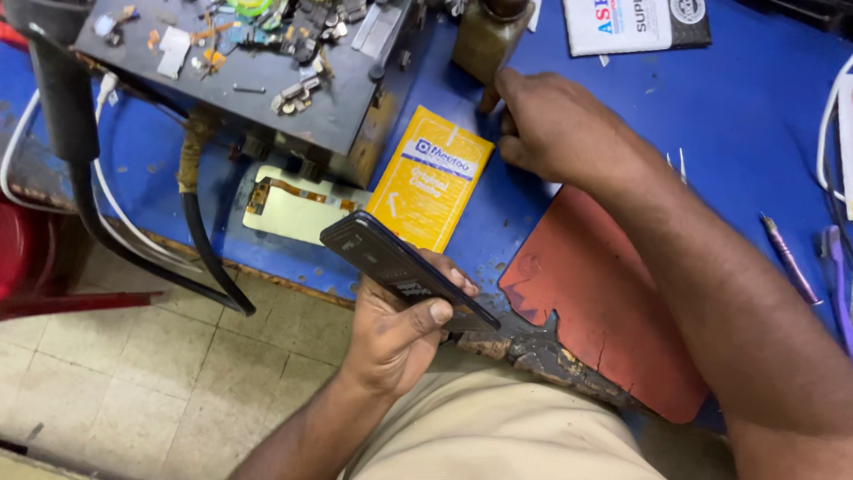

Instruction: The person repairs a disassembled smartphone on a repair bench, using a screwdriver to work on the internal components and a pry tool around the frame. They fit a new replacement battery into the phone body, press the halves together, then plug in a charging cable and tap the screen to test the reassembled phone.

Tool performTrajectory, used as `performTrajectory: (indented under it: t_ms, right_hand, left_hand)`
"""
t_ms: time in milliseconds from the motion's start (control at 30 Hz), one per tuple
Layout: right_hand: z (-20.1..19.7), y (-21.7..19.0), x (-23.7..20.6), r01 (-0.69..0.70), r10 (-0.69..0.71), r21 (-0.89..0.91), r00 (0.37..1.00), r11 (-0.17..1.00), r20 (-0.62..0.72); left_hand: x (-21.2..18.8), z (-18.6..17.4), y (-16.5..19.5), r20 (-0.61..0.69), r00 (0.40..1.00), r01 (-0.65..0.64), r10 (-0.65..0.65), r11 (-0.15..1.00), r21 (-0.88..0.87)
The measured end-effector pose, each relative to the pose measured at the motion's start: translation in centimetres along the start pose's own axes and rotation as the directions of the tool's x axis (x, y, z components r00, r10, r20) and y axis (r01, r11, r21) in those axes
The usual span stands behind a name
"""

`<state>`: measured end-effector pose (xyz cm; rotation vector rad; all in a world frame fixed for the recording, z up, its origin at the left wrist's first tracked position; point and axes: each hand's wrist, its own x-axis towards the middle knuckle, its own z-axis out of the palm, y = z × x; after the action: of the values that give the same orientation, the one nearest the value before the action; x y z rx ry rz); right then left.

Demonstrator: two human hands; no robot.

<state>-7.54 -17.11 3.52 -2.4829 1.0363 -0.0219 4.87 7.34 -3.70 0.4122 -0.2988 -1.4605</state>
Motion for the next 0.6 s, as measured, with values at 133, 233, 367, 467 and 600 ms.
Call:
performTrajectory:
  t_ms: [133,233,367,467,600]
  right_hand:
    - [0.4,0.1,-1.3,-0.011,0.009,-0.025,0.997,1.0,-0.076]
    - [0.9,0.4,-3.6,0.059,-0.055,0.01,0.968,0.998,-0.246]
    - [0.3,-0.5,-9.8,-0.019,0.186,0.417,0.912,0.909,-0.364]
    - [1.0,-2.2,-15.2,0.072,0.297,0.753,0.891,0.655,-0.343]
    - [4.5,-4.3,-19.8,0.238,0.384,0.817,0.791,0.525,-0.477]
  left_hand:
    - [1.0,0.1,-0.7,0.087,0.995,-0.051,0.057,0.996,-0.068]
    - [1.5,0.1,-1.1,0.144,0.988,-0.054,0.064,0.996,-0.071]
    - [1.9,0.1,-1.7,0.164,0.985,-0.051,0.06,0.997,-0.058]
    - [2.2,0.3,-2.3,0.166,0.985,-0.038,0.045,0.998,-0.046]
    - [2.7,1.1,-3.4,0.177,0.984,0.006,0.006,0.998,-0.065]
